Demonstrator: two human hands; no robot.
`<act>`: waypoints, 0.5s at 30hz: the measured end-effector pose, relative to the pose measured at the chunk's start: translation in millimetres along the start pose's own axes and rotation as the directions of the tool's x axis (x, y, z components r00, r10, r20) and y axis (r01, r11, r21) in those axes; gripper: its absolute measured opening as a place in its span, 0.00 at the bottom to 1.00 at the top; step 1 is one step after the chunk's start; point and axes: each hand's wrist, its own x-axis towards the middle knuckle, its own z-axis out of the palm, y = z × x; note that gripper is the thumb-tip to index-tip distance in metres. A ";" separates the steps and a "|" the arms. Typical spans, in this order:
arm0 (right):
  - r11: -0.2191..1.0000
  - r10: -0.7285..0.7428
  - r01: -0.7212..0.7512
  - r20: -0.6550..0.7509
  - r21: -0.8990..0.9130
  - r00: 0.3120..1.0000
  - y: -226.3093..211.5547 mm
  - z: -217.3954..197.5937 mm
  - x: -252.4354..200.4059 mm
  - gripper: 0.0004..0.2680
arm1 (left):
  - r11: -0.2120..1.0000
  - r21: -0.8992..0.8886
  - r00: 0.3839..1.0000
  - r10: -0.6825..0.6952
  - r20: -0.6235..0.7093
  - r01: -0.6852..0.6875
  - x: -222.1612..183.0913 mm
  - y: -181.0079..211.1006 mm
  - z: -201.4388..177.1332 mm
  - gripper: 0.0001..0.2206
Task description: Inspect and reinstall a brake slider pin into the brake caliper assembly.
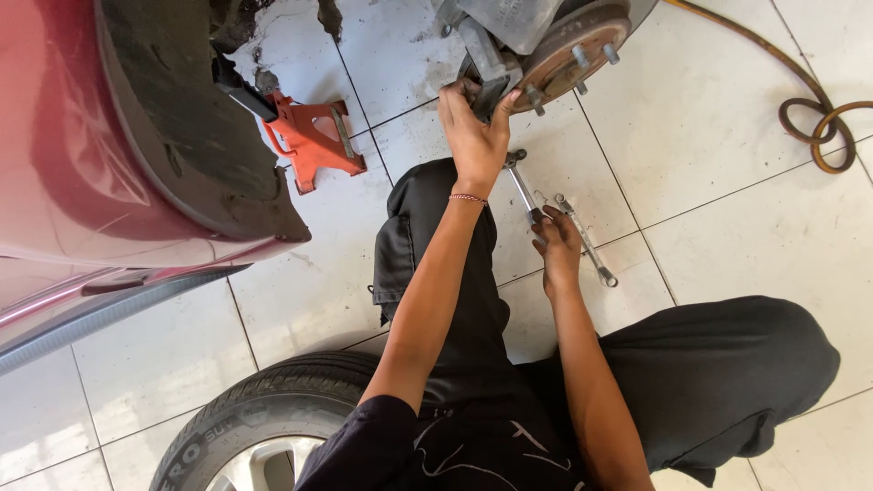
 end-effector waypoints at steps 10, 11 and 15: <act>0.999 -0.025 0.023 0.039 0.046 0.999 9.5 8.5 9.8 0.13 | 0.999 -0.017 0.999 0.033 -0.022 -0.033 2.3 2.5 -1.2 0.24; 0.999 -0.030 0.028 0.041 0.046 0.999 11.4 8.7 12.7 0.13 | 0.999 -0.010 0.998 0.039 -0.042 -0.039 1.4 2.8 0.9 0.23; 0.999 -0.021 0.019 0.054 0.043 0.998 8.7 15.6 10.9 0.13 | 1.000 0.004 0.997 0.004 -0.075 -0.003 -1.1 4.5 2.5 0.22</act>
